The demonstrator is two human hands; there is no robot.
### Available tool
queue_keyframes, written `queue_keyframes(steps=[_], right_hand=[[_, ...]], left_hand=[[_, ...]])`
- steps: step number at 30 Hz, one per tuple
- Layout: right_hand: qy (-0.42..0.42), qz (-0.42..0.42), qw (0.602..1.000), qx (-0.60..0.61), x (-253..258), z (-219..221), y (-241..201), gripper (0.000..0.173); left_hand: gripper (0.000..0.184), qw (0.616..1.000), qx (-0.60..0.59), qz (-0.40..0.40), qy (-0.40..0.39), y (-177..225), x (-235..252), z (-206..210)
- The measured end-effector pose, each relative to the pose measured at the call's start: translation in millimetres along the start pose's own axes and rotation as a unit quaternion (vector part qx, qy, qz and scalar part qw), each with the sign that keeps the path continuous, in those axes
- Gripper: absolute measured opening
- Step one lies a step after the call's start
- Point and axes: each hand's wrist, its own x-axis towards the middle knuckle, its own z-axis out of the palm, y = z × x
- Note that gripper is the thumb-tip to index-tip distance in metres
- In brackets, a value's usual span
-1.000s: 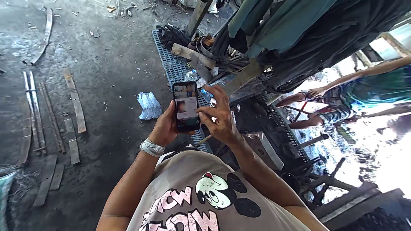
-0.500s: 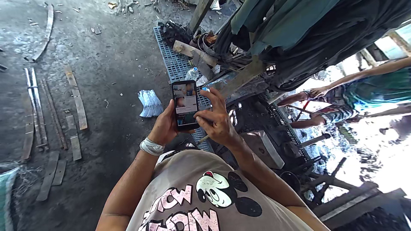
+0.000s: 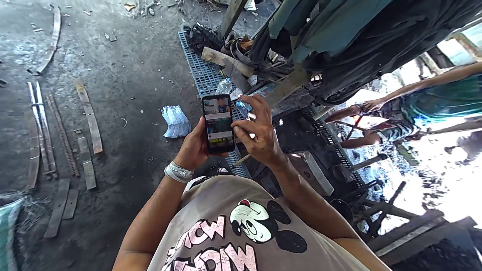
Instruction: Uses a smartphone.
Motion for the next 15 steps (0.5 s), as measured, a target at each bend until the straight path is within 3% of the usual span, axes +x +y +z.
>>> queue_keyframes(steps=[10,15], right_hand=[[-0.009,0.008,1.000,0.012,-8,3,-1,0.018],[-0.062,-0.006,0.998,0.019,-16,9,0,0.018]], left_hand=[[0.070,1.000,0.003,0.003,-0.005,2,0,-4],[0.070,1.000,-0.003,0.009,-0.006,2,1,-2]])
